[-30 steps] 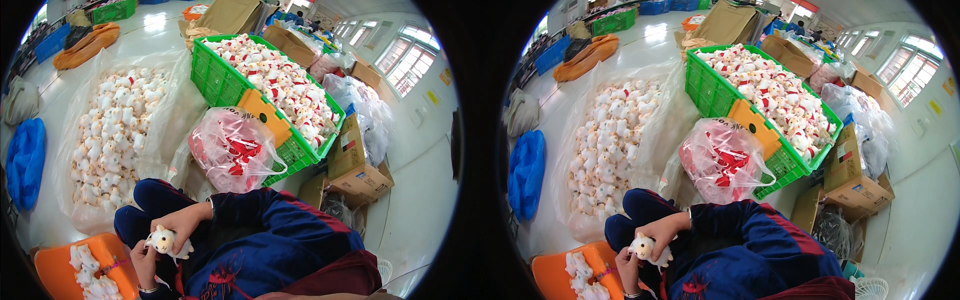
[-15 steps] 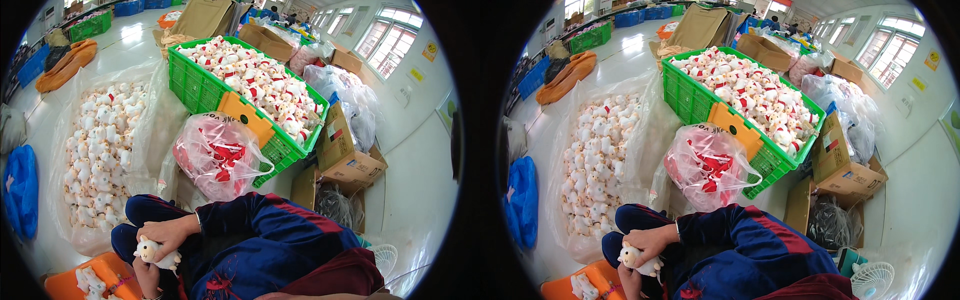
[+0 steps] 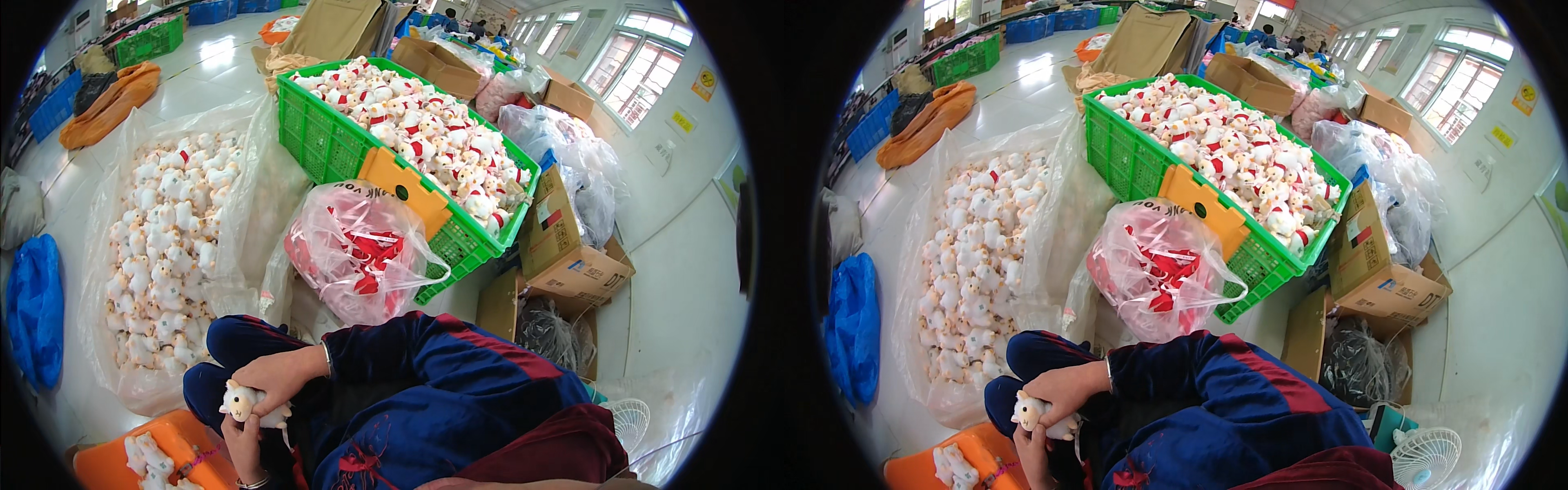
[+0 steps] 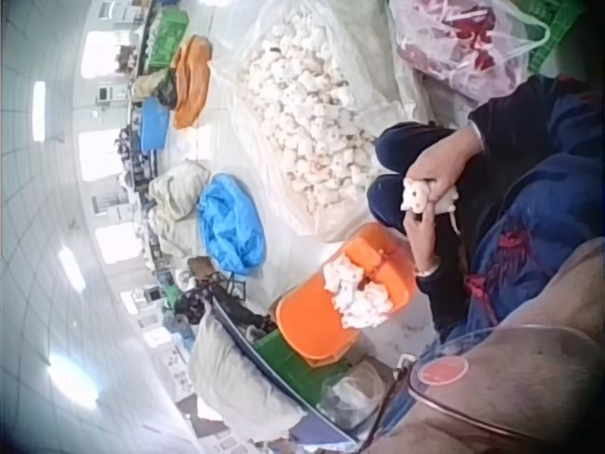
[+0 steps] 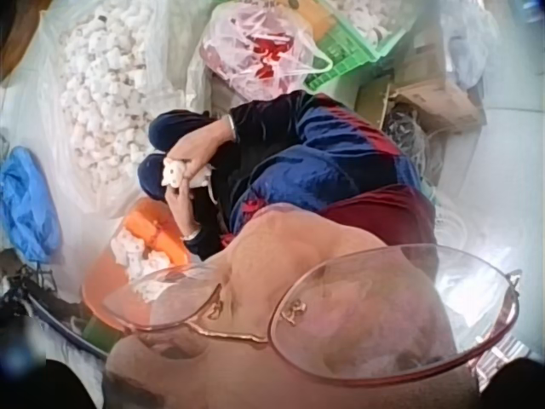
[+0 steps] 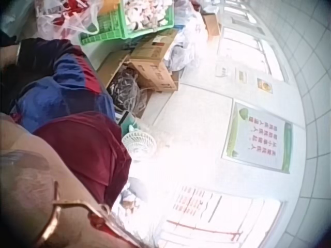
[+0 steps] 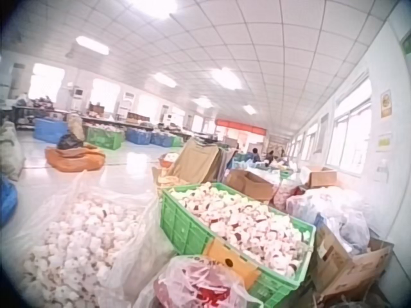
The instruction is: The person ties red ribbons around the necks of small white plush toys. They pick up each toy, wrap and knot the ribbon, then place the finished toy into a green crate.
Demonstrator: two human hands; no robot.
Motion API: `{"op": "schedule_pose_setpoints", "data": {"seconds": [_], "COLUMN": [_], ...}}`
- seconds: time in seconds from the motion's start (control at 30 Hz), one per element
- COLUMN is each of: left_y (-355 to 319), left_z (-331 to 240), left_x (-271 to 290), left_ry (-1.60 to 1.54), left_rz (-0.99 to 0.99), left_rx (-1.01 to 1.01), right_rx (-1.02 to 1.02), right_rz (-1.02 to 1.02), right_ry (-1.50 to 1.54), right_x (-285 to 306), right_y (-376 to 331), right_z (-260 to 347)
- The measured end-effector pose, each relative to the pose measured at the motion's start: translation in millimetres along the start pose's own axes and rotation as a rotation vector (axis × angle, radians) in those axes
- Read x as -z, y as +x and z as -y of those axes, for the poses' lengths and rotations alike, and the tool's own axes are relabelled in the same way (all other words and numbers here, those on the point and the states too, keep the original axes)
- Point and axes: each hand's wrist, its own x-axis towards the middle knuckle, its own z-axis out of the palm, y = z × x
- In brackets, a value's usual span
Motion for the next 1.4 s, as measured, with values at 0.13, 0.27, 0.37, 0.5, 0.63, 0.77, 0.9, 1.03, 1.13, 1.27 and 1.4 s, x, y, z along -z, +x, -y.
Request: {"op": "schedule_pose_setpoints", "data": {"seconds": [0.13, 0.27, 0.37, 0.5, 0.63, 0.77, 0.9, 1.03, 1.13, 1.27, 1.4], "left_y": [3.9, 8.0, 16.0, 21.1, 35.6, 41.8, 39.9, 35.1, 35.5, 33.3, 35.0], "left_z": [-12.3, -30.5, -35.2, -45.9, -32.4, -27.9, -37.8, -37.3, -33.7, -33.2, -22.7], "left_x": [-3.1, -6.7, -8.8, -5.6, 6.6, 11.0, 5.2, 8.5, 6.3, 6.0, 15.5], "left_ry": [-0.011, 0.033, 0.058, -0.062, -0.019, 0.049, 0.123, 0.19, 0.202, 0.21, 0.267], "left_rz": [-0.006, 0.047, 0.021, -0.022, -0.048, -0.06, -0.088, -0.083, -0.092, -0.134, -0.151], "left_rx": [-0.018, -0.063, -0.092, 0.061, 0.01, -0.01, 0.007, -0.008, 0.001, 0.004, 0.004], "right_rx": [-0.001, -0.045, -0.076, -0.059, -0.178, -0.269, -0.24, -0.164, -0.121, -0.154, -0.199], "right_rz": [0.011, 0.031, -0.045, -0.196, -0.179, -0.197, 0.033, 0.093, 0.129, 0.042, 0.008], "right_ry": [0.006, 0.13, 0.027, -0.091, -0.024, -0.011, 0.011, 0.013, -0.048, -0.305, -0.535], "right_x": [0.9, 5.1, -0.7, -5.4, -4.7, -6.3, 0.2, 4.9, 4.9, -4.4, -16.0], "right_y": [-1.7, 0.7, 6.0, 16.7, 25.0, 29.1, 32.3, 30.9, 30.2, 29.7, 31.4], "right_z": [-12.9, -15.3, -19.3, -21.1, -35.0, -46.1, -55.4, -53.3, -60.5, -45.8, -40.2]}}
